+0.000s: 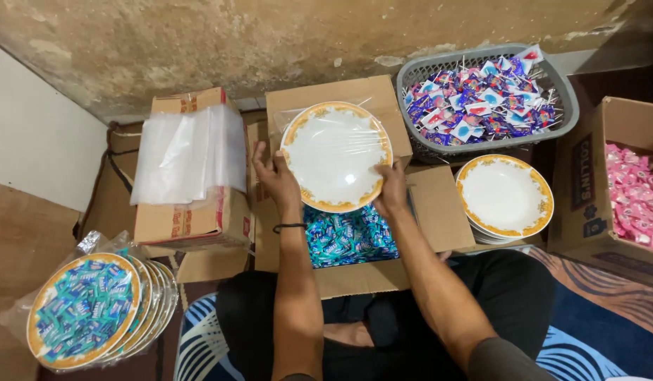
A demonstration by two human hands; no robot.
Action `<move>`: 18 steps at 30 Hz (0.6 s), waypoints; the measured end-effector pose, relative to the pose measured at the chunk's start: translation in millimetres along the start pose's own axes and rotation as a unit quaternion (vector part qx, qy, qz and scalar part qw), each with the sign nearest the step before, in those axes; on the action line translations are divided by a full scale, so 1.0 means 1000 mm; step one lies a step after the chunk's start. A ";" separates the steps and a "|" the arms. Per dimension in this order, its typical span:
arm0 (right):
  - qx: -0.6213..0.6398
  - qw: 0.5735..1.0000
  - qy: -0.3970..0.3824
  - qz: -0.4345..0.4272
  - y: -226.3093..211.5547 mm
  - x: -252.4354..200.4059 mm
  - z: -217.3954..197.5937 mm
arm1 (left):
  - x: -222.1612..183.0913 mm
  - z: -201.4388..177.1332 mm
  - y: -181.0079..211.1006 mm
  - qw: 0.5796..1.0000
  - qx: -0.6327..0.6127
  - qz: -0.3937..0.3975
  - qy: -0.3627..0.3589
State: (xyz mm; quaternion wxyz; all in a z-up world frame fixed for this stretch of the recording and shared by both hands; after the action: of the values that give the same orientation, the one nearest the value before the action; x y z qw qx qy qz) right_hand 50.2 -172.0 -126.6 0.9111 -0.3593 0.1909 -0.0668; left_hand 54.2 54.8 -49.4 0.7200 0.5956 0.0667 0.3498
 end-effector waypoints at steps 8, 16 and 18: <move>-0.117 0.993 -0.028 0.013 -0.053 -0.012 0.027 | -0.001 0.006 -0.034 0.998 0.055 0.009 -0.036; -0.216 0.974 -0.055 0.037 -0.062 -0.038 0.023 | 0.035 0.017 -0.015 0.967 -0.111 -0.109 -0.201; -0.237 0.968 -0.073 0.045 -0.054 -0.029 0.018 | 0.055 0.016 -0.040 0.970 -0.128 -0.062 -0.199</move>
State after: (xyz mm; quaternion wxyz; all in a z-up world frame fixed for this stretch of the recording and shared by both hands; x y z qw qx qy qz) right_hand 31.5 -192.8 -68.8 0.8134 -0.5598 0.1507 0.0480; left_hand 120.0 72.2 -63.6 0.8090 0.5513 -0.0867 0.1845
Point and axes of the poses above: each hand's wrist, its own x-axis towards the middle knuckle, its own z-axis out of the palm, y = z × x, the point moved 2 cm from there along x, towards the middle knuckle, and after that the axes turned 7 degrees about z, right-handed, at the moved point
